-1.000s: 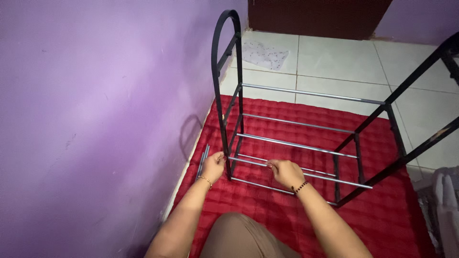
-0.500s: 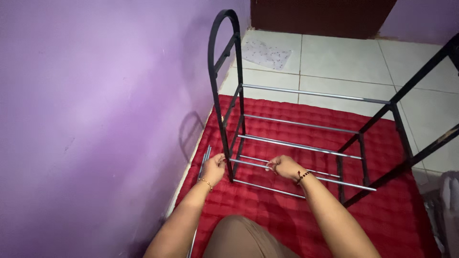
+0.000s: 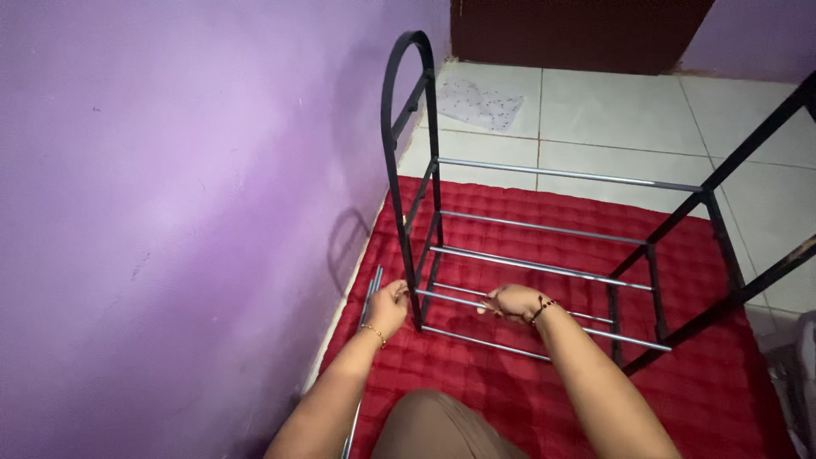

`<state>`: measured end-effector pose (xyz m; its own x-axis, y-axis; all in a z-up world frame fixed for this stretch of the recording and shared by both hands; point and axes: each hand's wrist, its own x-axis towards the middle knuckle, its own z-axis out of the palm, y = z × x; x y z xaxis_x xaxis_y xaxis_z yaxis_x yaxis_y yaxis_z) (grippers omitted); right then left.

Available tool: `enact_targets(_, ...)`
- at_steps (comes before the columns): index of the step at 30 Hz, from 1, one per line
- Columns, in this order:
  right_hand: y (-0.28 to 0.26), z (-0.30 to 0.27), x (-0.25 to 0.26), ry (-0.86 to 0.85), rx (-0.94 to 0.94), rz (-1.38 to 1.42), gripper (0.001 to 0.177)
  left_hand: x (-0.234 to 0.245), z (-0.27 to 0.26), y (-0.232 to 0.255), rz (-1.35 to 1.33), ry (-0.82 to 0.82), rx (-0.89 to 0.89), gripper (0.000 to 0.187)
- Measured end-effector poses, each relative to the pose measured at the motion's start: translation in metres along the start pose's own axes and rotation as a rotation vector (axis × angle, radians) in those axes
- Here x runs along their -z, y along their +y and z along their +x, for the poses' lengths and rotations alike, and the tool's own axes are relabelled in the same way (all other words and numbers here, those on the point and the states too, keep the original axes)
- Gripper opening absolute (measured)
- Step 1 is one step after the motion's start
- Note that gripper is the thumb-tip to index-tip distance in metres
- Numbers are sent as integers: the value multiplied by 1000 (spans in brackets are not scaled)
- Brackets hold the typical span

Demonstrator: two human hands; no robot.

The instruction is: The person assembles a metal rack by inserting horizontal silver rods into slots on two black vertical frames. They repeatedly pick up rods and slide them into place, gradually building the rack structure on a red mat.

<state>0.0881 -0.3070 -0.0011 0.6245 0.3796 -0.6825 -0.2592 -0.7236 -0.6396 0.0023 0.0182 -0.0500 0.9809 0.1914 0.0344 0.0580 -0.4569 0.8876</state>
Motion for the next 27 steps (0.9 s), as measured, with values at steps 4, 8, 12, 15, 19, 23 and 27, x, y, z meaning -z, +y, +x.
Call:
enact_targets(4, 10, 14, -10, 49, 263, 24, 30, -11, 3, -17, -227, -17, -68, 44)
enact_targets(8, 8, -3, -11, 217, 173, -100, 25, -18, -7, -21, -295, -56, -96, 55)
enact_targets(12, -4, -62, -27, 544, 376, -261, 24, -17, -34, 17, -7, -23, -42, 73)
enact_targets(15, -14, -113, -39, 834, 430, -359, 28, -7, -63, 70, 434, -95, 155, 92)
enact_targets(19, 12, -175, -48, 1015, 337, -438, 44, -29, -107, 137, 471, -345, 119, 97)
enact_targets(23, 62, -222, -52, 1239, 432, -333, 30, -84, -134, 185, 347, -479, -85, 89)
enact_targets(27, 121, -244, -50, 1381, 272, -56, 22, -158, -150, 221, 230, -392, -538, 66)
